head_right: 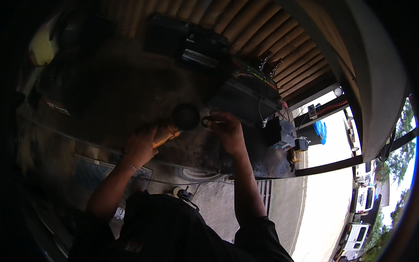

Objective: The person measures a small metal ring with a digital caliper, then uses an angle grinder to smooth the ring's surface. The person holds the ring with one hand and operates the grinder with the other, rotating the ring to grind different areas.

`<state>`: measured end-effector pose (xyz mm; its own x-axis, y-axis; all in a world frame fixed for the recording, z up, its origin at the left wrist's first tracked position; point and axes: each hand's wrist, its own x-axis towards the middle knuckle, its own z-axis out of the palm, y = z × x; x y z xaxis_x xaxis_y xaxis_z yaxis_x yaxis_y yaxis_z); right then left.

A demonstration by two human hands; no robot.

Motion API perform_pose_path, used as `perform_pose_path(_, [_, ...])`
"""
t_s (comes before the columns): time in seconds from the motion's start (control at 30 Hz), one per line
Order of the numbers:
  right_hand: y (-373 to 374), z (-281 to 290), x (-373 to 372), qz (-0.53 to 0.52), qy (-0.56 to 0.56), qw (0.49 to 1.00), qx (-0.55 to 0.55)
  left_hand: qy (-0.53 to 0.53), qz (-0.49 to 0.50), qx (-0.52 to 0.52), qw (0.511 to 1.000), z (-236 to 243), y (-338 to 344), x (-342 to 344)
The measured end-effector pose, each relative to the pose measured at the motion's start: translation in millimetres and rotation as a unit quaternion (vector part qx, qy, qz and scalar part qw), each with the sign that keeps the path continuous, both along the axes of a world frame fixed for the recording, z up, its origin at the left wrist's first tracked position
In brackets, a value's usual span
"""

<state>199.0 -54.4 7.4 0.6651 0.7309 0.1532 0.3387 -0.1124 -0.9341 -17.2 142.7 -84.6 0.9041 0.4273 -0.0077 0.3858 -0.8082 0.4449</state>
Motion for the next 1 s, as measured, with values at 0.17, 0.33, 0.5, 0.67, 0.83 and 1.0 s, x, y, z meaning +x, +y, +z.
perform_pose_path(0.17, [-14, -14, 0, -0.001, 0.078, 0.996, 0.048, -0.058, 0.001, 0.024, 0.998, -2, -3, -1])
perform_pose_path(0.33, [-23, -28, -13, 0.014, 0.265, 0.949, 0.172, -0.026, 0.013, 0.009, 1.000, -2, -3, 1])
perform_pose_path(0.5, [-20, -33, -20, 0.017, 0.263, 0.946, 0.186, -0.010, 0.021, 0.018, 1.000, 1, -4, 4])
perform_pose_path(0.67, [-6, -35, -14, -0.019, 0.096, 0.989, 0.113, 0.015, 0.034, -0.005, 0.999, 4, -5, 1])
perform_pose_path(0.83, [11, -38, -7, -0.036, -0.083, 0.995, 0.047, -0.004, 0.030, -0.004, 1.000, 6, -6, -2])
perform_pose_path(1.0, [23, -40, -13, -0.071, -0.222, 0.972, -0.009, 0.005, 0.023, -0.025, 0.999, 1, -4, -1])
